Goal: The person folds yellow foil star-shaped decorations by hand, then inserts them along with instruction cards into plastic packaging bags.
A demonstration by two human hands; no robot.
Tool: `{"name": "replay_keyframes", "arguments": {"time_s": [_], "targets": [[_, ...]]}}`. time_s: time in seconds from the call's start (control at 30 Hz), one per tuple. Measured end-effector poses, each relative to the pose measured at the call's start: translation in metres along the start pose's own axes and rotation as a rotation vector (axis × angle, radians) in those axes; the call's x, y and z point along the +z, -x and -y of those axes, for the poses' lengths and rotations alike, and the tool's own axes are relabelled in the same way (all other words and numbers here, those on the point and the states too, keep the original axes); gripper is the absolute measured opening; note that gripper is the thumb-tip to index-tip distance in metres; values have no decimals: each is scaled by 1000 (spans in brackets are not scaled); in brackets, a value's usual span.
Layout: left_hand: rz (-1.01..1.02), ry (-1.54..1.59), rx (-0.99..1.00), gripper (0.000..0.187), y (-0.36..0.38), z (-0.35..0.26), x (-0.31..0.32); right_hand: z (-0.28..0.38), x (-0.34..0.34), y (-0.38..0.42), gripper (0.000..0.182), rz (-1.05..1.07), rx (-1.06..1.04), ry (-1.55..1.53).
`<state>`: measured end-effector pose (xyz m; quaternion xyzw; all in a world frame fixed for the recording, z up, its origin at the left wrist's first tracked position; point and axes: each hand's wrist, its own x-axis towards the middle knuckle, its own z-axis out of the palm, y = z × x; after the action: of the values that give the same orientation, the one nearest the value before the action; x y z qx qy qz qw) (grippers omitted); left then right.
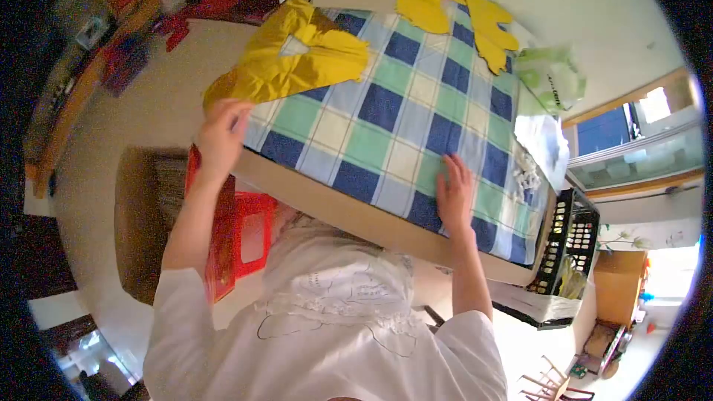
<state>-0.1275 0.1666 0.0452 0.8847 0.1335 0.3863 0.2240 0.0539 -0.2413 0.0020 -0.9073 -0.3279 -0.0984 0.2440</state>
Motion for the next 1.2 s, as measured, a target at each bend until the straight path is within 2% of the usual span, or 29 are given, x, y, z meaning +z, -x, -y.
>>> {"name": "replay_keyframes", "arguments": {"time_s": [0.1, 0.2, 0.3, 0.4, 0.5, 0.6, 0.7, 0.73, 0.83, 0.87, 0.93, 1.0, 1.07, 1.1, 1.13, 1.2], "targets": [[125, 68, 288, 16, -38, -16, 105, 21, 17, -40, 38, -4, -95, -140], [23, -251, 365, 18, -63, -32, 167, 44, 29, -75, 39, 20, -161, -170], [426, -305, 189, 13, -75, -26, 190, 58, 38, -107, 40, 43, -249, -205], [472, -270, 120, 8, -85, -23, 181, 69, 51, -136, 42, 72, -314, -245], [396, 12, -16, 12, -95, -21, 168, 83, 64, -164, 42, 96, -391, -218], [518, 361, -384, 17, -110, 3, 167, 97, 77, -184, 44, 119, -438, -182], [386, 755, -647, 22, -112, 29, 172, 108, 86, -200, 40, 80, -501, -166], [442, 681, -609, 23, -112, 36, 172, 111, 90, -207, 39, 79, -534, -149], [252, 758, -823, 22, -116, 31, 158, 107, 107, -215, 35, 170, -573, -91], [182, 867, -938, 21, -117, 34, 151, 105, 115, -215, 34, 212, -580, -71], [29, 1084, -1164, 21, -122, 57, 132, 102, 124, -212, 33, 150, -562, -106], [74, 1191, -1185, 25, -101, 180, 160, 101, 127, -209, 31, 113, -547, -136], [19, 1404, -1084, 30, -122, 151, 107, 101, 127, -207, 30, 96, -536, -165], [-88, 1235, -1264, 33, -131, 161, 97, 101, 128, -206, 30, 91, -535, -168], [-204, 1301, -1334, 30, -132, 185, 86, 101, 129, -206, 30, 84, -535, -171], [-506, 1224, -1313, 32, -145, 230, 67, 100, 131, -206, 30, 80, -534, -179]]}}
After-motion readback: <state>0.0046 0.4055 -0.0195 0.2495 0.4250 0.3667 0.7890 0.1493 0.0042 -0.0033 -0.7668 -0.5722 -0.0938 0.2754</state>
